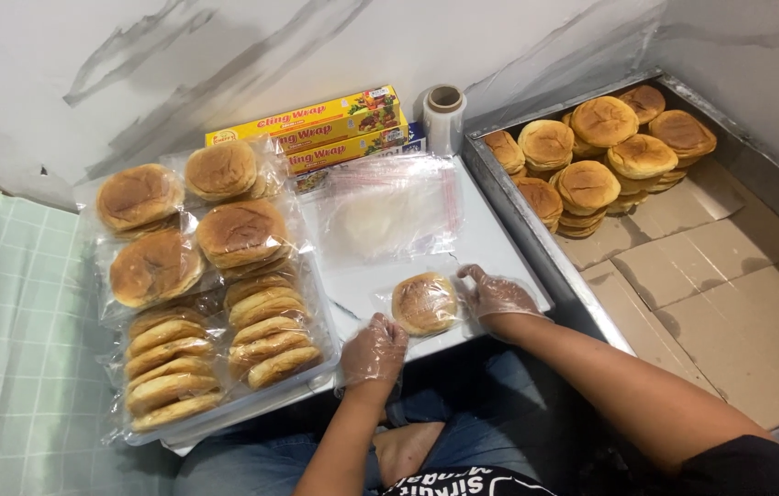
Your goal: The person is individually packaging burger buns into plastic bags from a large tray.
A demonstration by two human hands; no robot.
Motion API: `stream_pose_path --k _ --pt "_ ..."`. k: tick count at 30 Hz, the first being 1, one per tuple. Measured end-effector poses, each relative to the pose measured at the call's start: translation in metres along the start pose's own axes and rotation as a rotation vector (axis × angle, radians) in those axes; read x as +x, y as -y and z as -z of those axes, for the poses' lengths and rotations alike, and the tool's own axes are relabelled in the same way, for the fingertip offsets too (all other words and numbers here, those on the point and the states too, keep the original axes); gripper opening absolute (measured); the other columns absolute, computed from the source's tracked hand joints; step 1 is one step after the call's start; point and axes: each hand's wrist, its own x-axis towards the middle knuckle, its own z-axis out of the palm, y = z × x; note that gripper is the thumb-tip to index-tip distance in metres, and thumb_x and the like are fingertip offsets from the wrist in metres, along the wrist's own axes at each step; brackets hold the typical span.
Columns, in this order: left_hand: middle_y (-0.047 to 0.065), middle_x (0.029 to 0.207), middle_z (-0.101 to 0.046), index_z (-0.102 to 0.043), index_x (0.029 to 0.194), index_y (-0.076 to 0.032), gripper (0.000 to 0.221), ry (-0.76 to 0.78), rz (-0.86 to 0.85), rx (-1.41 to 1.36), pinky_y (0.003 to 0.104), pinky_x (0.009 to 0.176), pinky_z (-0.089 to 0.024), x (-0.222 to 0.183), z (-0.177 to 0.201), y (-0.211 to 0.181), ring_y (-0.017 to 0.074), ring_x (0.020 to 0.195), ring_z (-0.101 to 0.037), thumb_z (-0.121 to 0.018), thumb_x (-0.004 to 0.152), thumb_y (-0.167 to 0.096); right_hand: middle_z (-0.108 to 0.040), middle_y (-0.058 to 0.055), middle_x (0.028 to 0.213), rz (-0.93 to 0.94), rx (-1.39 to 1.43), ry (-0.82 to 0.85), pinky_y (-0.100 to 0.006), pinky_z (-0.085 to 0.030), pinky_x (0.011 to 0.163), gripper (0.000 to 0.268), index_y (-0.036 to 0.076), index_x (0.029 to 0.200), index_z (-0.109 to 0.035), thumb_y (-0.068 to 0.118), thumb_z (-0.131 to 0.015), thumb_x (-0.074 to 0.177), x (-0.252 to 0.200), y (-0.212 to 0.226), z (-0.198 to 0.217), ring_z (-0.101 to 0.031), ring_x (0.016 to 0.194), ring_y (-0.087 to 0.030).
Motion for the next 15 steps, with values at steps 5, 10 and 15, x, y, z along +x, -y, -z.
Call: stream_pose_path --k 5,10,15 --pt "0.016 0.086 -0.076 -0.061 0.094 -0.018 0.033 0.104 0.032 0.012 0.051 0.084 -0.057 0.001 0.006 -0.002 0.038 0.097 -0.074 -0.049 0.091 -0.049 -0.063 -0.007 0.126 0.185 -0.324 -0.164 -0.046 -0.055 0.1 0.045 0.033 0.137 -0.048 0.032 -0.06 0.094 0.011 -0.005 -0.005 -0.063 0.12 -0.032" --pt "0.019 0.091 -0.076 -0.063 0.096 -0.015 0.037 0.155 0.042 0.002 0.051 0.088 -0.057 -0.007 0.026 -0.011 0.0393 0.103 -0.073 -0.047 0.092 -0.048 -0.055 -0.009 0.144 0.817 -0.015 -0.495 -0.044 -0.023 0.12 0.046 0.03 0.138 -0.059 0.04 -0.059 0.093 -0.01 0.005 -0.024 -0.044 0.14 -0.026" --pt "0.017 0.095 -0.076 -0.064 0.099 -0.018 0.038 0.198 0.064 0.015 0.049 0.09 -0.057 -0.003 0.025 -0.009 0.0374 0.107 -0.072 -0.047 0.092 -0.05 -0.038 -0.012 0.16 0.941 -0.52 -0.259 -0.059 -0.016 0.121 0.071 0.022 0.154 -0.041 0.059 -0.053 0.095 0.007 -0.017 -0.068 -0.025 0.149 -0.037"
